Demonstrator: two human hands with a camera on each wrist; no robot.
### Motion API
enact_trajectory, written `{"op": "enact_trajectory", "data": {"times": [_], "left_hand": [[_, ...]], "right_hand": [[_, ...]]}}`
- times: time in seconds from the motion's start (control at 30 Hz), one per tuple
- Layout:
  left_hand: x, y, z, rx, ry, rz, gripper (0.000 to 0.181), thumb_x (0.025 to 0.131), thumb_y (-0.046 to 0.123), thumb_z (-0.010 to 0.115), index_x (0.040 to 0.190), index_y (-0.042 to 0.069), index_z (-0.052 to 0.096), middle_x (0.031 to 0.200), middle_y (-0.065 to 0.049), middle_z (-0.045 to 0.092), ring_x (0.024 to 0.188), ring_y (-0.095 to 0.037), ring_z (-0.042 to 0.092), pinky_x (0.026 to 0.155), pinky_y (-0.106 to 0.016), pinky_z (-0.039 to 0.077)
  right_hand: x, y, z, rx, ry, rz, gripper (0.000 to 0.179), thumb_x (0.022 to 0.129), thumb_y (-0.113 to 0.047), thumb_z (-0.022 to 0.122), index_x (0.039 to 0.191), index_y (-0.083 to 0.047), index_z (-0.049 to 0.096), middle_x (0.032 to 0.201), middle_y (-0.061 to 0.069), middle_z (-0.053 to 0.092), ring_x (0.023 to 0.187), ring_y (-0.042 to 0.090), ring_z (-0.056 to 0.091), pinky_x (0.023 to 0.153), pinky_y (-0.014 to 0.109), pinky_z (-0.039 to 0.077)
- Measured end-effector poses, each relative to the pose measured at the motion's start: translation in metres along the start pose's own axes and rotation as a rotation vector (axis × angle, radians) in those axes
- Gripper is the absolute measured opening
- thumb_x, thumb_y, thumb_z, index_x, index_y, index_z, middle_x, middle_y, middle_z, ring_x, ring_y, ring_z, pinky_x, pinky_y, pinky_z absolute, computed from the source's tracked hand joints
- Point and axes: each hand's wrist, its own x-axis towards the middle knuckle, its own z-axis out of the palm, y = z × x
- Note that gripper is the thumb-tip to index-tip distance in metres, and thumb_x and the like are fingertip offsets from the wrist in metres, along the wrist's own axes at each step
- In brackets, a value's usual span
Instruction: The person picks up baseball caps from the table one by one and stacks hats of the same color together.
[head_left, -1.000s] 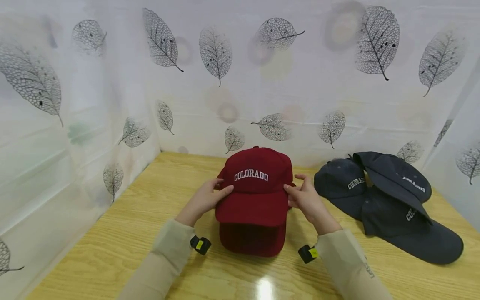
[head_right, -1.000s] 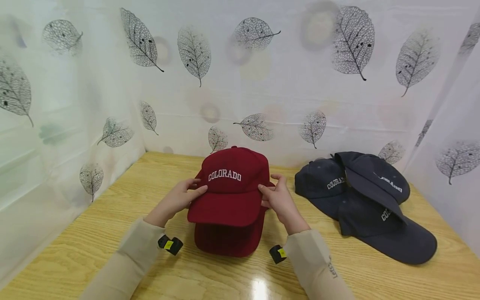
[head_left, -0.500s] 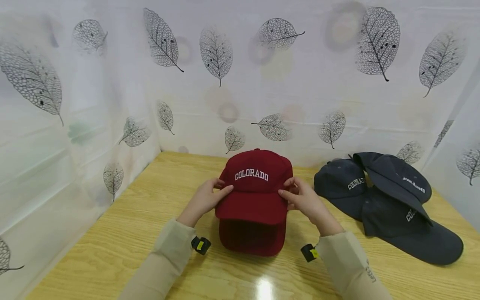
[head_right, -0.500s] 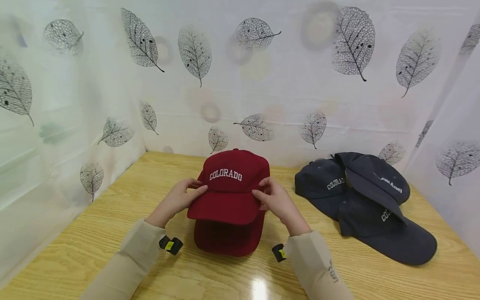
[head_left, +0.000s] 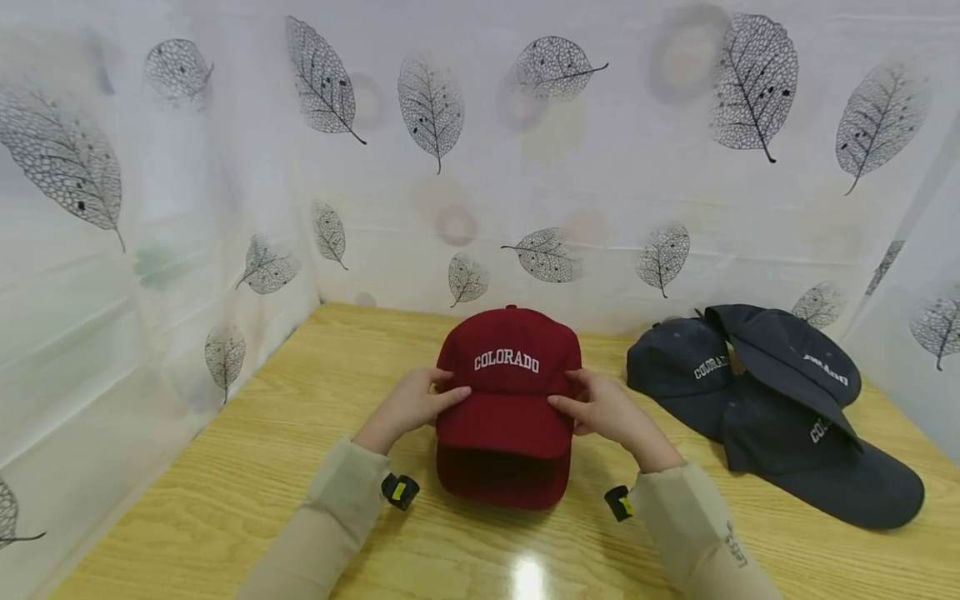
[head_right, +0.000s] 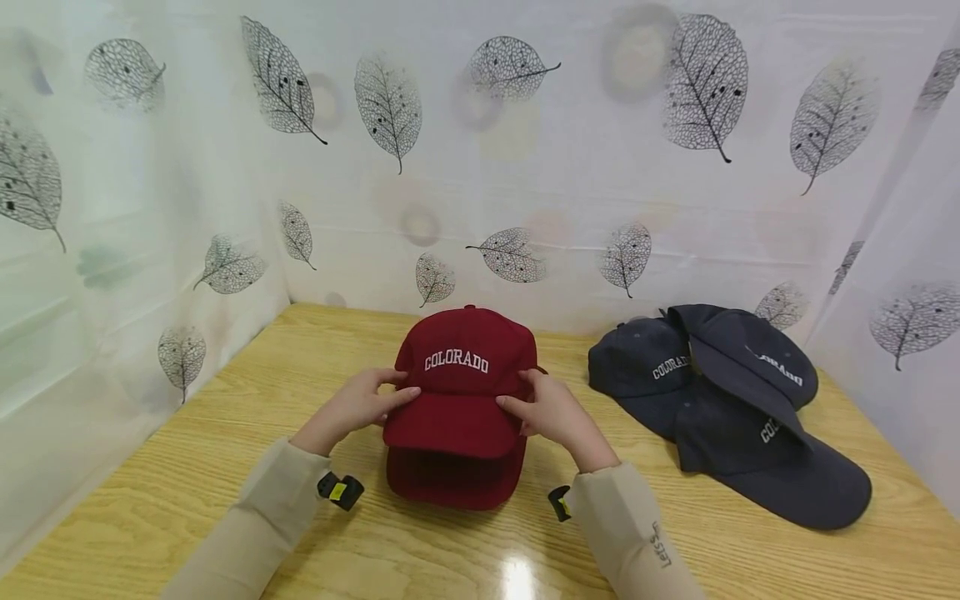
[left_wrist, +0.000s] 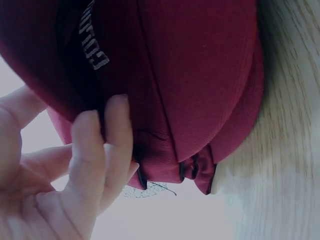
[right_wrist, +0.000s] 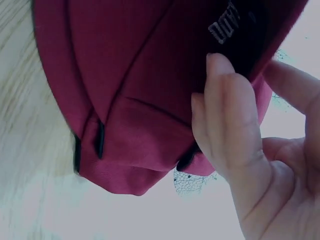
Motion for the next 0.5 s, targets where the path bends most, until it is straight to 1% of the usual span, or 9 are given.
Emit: {"op": "enact_trajectory", "data": {"times": [0.07, 0.17, 0.23, 0.33, 0.5], "left_hand": [[0.000, -0.001, 0.001, -0.032, -0.021, -0.011, 0.053, 0.084, 0.024, 0.061, 0.121, -0.011, 0.046, 0.108, -0.018, 0.054, 0.078, -0.018, 0.058, 0.059, -0.028, 0.050], [0.000, -0.002, 0.003, -0.060, -0.043, -0.022, 0.054, 0.083, 0.022, 0.062, 0.121, -0.013, 0.045, 0.108, -0.019, 0.054, 0.070, -0.016, 0.059, 0.056, -0.028, 0.050], [0.000, -0.003, 0.003, -0.042, -0.050, -0.015, 0.055, 0.082, 0.022, 0.063, 0.120, -0.014, 0.045, 0.111, -0.021, 0.053, 0.067, -0.016, 0.059, 0.056, -0.028, 0.050], [0.001, -0.005, 0.004, -0.021, -0.064, -0.018, 0.056, 0.082, 0.022, 0.064, 0.120, -0.014, 0.045, 0.117, -0.023, 0.050, 0.061, -0.016, 0.058, 0.055, -0.028, 0.049], [0.001, -0.007, 0.004, 0.034, -0.107, -0.035, 0.058, 0.082, 0.023, 0.064, 0.123, -0.011, 0.043, 0.122, -0.021, 0.047, 0.052, -0.014, 0.053, 0.052, -0.026, 0.046]], "right_hand": [[0.000, 0.002, 0.000, -0.008, -0.011, -0.007, 0.063, 0.084, -0.023, 0.061, 0.127, 0.013, 0.033, 0.084, 0.013, 0.058, 0.058, 0.016, 0.055, 0.055, 0.031, 0.050], [0.001, 0.005, 0.000, -0.020, -0.030, -0.024, 0.058, 0.084, -0.020, 0.062, 0.124, 0.012, 0.035, 0.077, 0.011, 0.057, 0.054, 0.017, 0.055, 0.053, 0.031, 0.050], [0.001, 0.007, 0.000, -0.021, -0.049, -0.034, 0.054, 0.084, -0.019, 0.061, 0.121, 0.011, 0.035, 0.076, 0.010, 0.057, 0.052, 0.018, 0.055, 0.051, 0.032, 0.050], [0.000, 0.009, 0.000, -0.009, -0.087, -0.042, 0.050, 0.084, -0.018, 0.061, 0.117, 0.009, 0.035, 0.079, 0.012, 0.056, 0.053, 0.020, 0.057, 0.051, 0.032, 0.049], [-0.001, 0.011, 0.000, 0.008, -0.156, -0.034, 0.047, 0.083, -0.017, 0.062, 0.112, 0.007, 0.033, 0.086, 0.014, 0.053, 0.055, 0.023, 0.058, 0.053, 0.033, 0.050]]}}
